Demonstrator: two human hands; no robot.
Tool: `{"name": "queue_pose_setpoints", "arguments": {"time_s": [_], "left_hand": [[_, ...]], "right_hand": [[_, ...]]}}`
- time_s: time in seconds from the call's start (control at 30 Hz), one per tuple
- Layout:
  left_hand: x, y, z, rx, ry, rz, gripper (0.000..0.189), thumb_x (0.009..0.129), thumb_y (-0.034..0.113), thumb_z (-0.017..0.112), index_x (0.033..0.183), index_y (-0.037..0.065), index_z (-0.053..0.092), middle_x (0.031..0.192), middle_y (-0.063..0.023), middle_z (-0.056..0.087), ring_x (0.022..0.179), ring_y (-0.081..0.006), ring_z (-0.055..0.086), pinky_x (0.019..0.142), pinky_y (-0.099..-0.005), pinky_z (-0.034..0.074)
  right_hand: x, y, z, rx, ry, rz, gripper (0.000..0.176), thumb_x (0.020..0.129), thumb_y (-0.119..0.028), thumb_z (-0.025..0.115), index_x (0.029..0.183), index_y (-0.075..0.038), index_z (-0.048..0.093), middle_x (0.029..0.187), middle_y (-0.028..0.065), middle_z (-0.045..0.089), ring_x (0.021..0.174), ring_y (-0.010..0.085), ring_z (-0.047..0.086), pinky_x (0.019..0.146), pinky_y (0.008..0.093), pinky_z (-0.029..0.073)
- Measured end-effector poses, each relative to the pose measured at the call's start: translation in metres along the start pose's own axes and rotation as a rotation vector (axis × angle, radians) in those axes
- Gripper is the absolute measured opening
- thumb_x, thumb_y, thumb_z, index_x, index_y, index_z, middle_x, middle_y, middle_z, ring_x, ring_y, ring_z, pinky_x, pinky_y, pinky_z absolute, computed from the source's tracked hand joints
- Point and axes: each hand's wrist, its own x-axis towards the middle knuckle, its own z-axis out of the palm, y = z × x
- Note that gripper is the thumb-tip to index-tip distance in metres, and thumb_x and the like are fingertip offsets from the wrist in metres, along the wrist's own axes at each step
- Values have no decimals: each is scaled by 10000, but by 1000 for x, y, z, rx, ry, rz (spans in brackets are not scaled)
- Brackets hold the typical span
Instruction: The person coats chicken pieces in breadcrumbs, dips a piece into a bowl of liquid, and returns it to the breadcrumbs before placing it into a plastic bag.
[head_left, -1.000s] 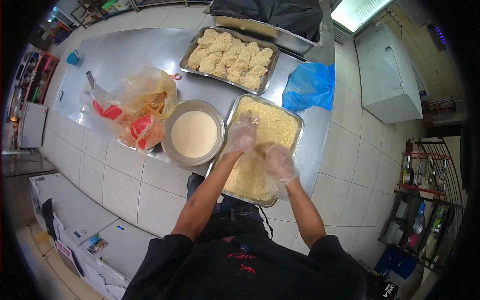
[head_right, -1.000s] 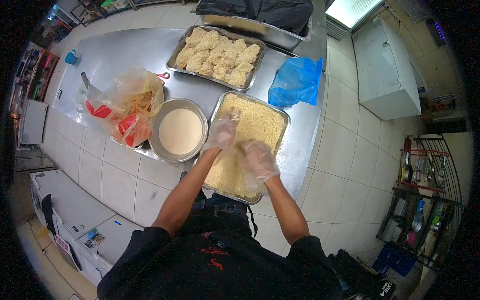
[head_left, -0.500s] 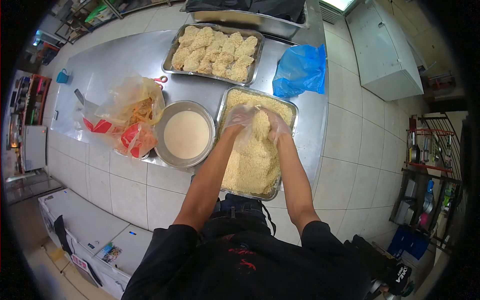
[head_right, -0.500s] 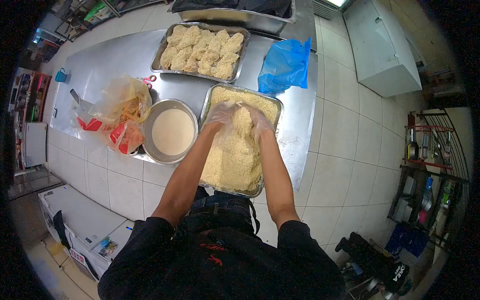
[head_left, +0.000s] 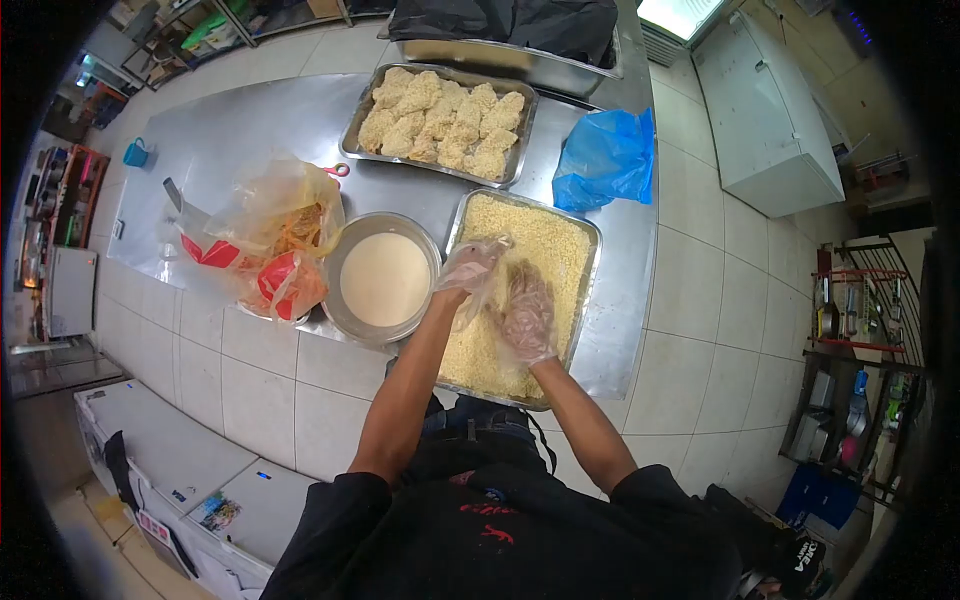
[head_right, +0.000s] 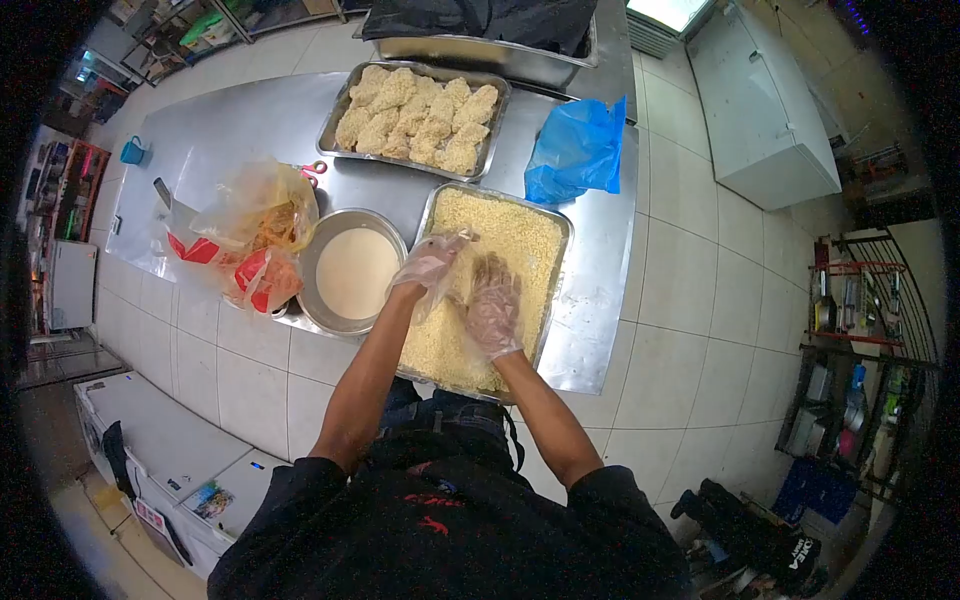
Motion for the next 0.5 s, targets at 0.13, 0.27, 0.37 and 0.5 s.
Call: {"name": "queue_pose_setpoints", "arguments": {"time_s": [0.13, 0.27, 0.37, 0.5], "left_hand": [[-6, -3, 8, -185, 108, 29, 359, 981, 349, 498, 1145, 73, 657, 1034, -165, 659, 894, -255, 607, 817, -345, 481], [-16, 5, -4, -1, 133, 17, 486, 1012, 434, 408, 1225, 54, 624, 1114, -221, 650, 1008, -319, 616, 876, -380, 468], [-13, -18, 8, 18, 167, 41, 530, 1018, 459, 365, 1309, 68, 573, 1233, -245, 605, 1145, -372, 573, 970, -406, 433], [-23, -16, 11, 25, 190, -20, 573, 1029, 437, 332, 1424, 38, 443, 1379, -252, 506, 1286, -381, 485, 1092, -410, 359]], "right_hand": [[26, 12, -8, -54, -57, 35, 861, 929, -606, 413, 1512, 7, 249, 1584, 219, 192, 1472, 367, 161, 1157, 596, 98], [8, 2, -13, -151, -27, -105, 826, 958, -602, 339, 1539, -33, 192, 1611, 191, 127, 1494, 353, 94, 1146, 641, 70], [-21, -4, -26, -262, -234, -335, 778, 973, -579, 324, 1550, -79, 180, 1621, 139, 127, 1498, 321, 91, 1149, 646, 62], [18, 9, -27, 52, -61, -324, 667, 998, -473, 332, 1546, -112, 212, 1622, 101, 148, 1499, 291, 102, 1151, 648, 72]]}}
